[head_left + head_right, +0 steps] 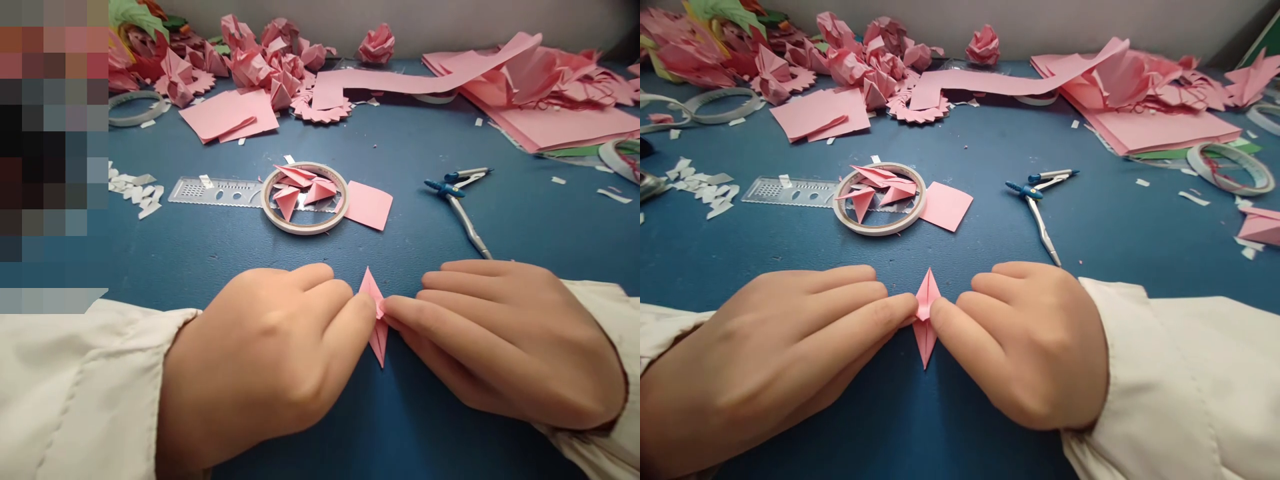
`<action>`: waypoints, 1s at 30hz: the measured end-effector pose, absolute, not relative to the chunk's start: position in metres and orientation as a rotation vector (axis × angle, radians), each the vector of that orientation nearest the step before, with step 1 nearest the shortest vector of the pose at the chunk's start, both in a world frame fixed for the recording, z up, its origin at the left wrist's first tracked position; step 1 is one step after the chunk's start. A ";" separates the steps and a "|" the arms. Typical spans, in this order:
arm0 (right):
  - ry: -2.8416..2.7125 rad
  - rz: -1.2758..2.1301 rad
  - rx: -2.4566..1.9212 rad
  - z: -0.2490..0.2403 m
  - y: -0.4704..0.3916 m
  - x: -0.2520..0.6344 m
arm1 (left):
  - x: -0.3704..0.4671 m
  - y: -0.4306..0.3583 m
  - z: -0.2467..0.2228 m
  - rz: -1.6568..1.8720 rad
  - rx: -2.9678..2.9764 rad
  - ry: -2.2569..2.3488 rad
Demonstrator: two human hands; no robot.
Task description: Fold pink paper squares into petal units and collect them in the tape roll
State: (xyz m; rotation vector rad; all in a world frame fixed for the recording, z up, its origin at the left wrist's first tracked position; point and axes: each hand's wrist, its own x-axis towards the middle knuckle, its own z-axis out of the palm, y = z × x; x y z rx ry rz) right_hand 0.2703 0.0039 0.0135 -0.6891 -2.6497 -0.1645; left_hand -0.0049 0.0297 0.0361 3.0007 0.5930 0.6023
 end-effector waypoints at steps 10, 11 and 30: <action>-2.597 -0.031 -0.752 0.013 0.008 0.263 | -0.005 0.028 0.030 0.620 2.971 0.614; -2.595 -0.025 -0.739 0.014 0.008 0.264 | -0.005 0.028 0.030 0.621 2.954 0.615; -2.589 0.072 -0.709 0.014 0.009 0.262 | -0.009 0.017 0.033 0.665 2.794 0.765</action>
